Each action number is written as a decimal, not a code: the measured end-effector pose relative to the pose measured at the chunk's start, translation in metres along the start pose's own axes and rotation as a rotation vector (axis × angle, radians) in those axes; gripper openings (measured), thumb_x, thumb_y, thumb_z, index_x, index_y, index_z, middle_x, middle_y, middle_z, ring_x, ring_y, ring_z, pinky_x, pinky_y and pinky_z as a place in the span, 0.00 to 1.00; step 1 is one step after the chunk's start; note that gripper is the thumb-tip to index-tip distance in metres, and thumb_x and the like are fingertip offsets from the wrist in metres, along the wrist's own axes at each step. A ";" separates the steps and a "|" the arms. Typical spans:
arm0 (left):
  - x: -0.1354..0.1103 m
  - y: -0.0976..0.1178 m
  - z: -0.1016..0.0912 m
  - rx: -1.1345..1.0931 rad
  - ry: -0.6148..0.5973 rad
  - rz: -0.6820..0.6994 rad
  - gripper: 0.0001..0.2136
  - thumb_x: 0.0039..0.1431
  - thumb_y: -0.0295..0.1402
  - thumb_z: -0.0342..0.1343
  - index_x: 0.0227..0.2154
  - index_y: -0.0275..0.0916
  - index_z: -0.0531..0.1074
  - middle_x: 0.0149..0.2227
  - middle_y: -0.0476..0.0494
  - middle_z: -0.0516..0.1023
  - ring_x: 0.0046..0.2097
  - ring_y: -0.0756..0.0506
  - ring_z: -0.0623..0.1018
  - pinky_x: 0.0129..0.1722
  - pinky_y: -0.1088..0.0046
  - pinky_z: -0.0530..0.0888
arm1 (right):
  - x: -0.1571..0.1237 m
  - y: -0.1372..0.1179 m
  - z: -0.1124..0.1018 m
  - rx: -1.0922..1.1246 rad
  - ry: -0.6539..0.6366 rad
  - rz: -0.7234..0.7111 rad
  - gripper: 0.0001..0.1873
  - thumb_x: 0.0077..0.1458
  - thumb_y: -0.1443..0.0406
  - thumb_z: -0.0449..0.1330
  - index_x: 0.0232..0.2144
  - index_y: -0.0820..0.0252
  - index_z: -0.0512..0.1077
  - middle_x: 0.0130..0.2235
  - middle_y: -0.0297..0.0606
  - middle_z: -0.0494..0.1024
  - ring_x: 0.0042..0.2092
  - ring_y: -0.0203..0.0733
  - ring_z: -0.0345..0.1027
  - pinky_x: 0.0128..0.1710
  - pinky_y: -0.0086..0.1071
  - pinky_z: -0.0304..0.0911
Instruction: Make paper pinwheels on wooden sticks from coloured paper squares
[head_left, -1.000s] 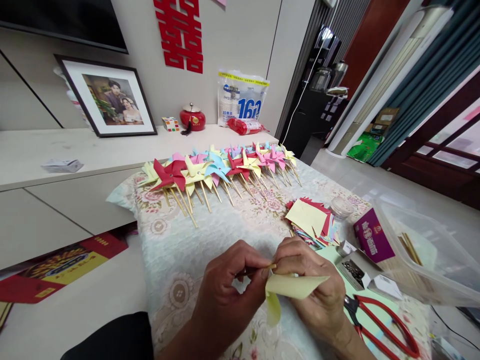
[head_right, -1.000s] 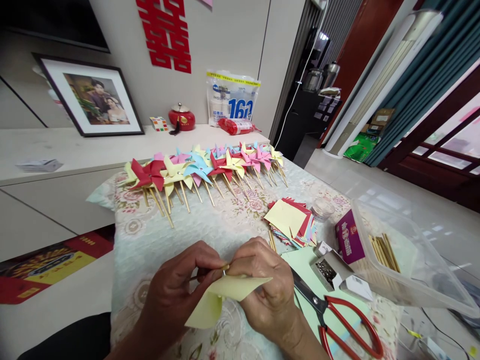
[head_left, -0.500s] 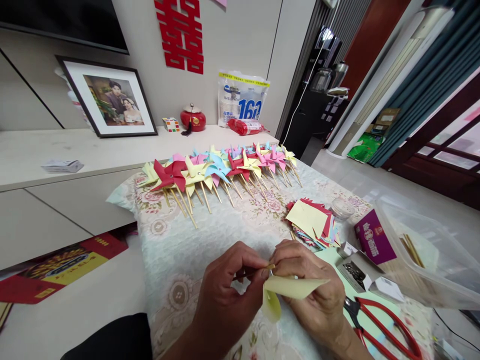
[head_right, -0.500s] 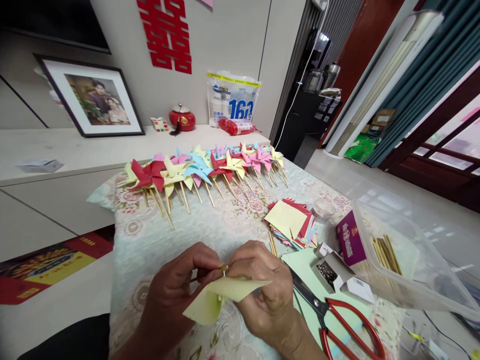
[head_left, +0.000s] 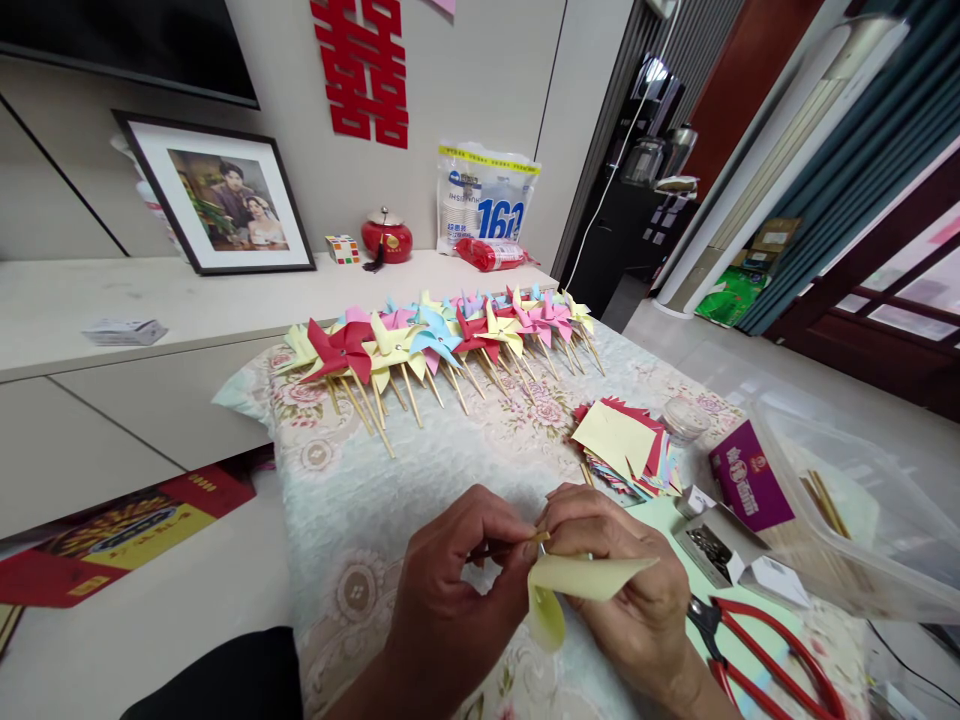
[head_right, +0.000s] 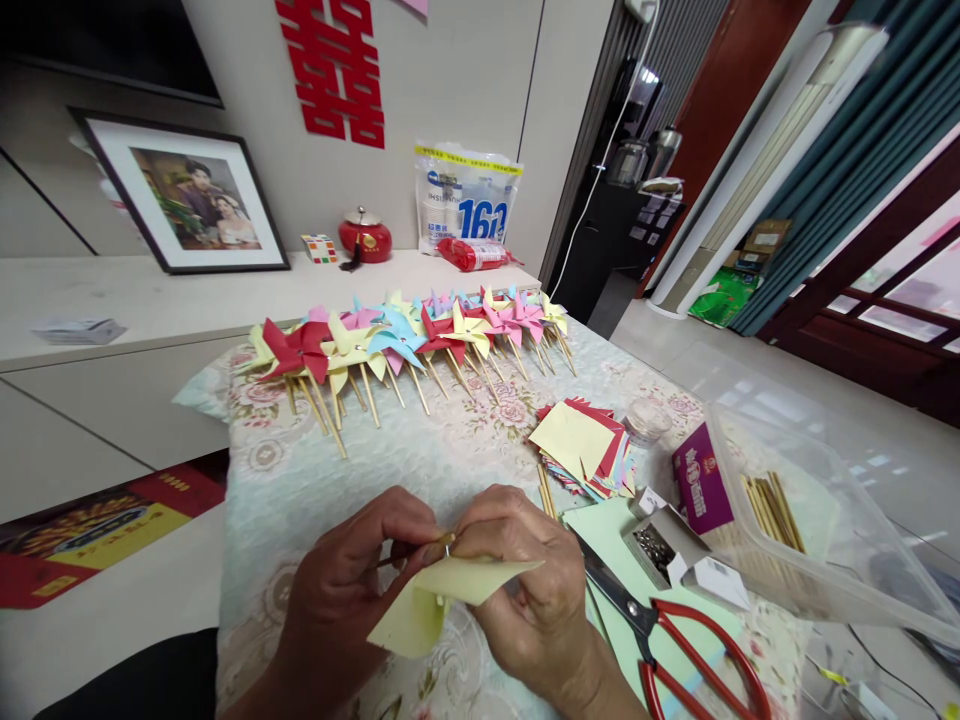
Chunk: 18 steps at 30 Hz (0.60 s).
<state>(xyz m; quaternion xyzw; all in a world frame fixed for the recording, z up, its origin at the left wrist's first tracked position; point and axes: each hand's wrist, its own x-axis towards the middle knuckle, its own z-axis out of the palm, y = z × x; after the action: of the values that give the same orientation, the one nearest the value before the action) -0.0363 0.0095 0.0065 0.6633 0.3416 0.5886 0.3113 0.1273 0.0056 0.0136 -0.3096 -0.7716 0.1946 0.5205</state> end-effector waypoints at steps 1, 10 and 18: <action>0.000 0.000 0.000 0.002 0.002 0.004 0.07 0.57 0.23 0.57 0.27 0.39 0.70 0.24 0.52 0.70 0.25 0.52 0.70 0.24 0.78 0.68 | 0.000 0.000 0.000 0.006 -0.001 -0.001 0.10 0.55 0.77 0.60 0.36 0.61 0.75 0.35 0.41 0.77 0.39 0.44 0.72 0.45 0.43 0.69; -0.001 0.000 0.001 0.041 0.025 0.055 0.07 0.56 0.21 0.57 0.27 0.39 0.71 0.24 0.52 0.71 0.25 0.52 0.71 0.24 0.78 0.68 | 0.003 -0.001 0.001 0.048 0.014 -0.004 0.10 0.55 0.77 0.59 0.36 0.63 0.76 0.33 0.42 0.77 0.37 0.43 0.72 0.43 0.43 0.70; -0.001 0.001 0.003 0.069 0.050 0.071 0.07 0.56 0.21 0.57 0.27 0.39 0.71 0.24 0.51 0.72 0.25 0.52 0.72 0.24 0.79 0.69 | 0.003 -0.001 0.004 0.019 0.044 -0.015 0.09 0.56 0.76 0.60 0.36 0.62 0.76 0.33 0.42 0.77 0.37 0.45 0.72 0.42 0.45 0.70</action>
<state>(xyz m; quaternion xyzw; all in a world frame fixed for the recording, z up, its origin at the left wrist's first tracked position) -0.0338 0.0080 0.0062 0.6705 0.3454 0.6035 0.2586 0.1229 0.0072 0.0147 -0.3029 -0.7605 0.1912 0.5416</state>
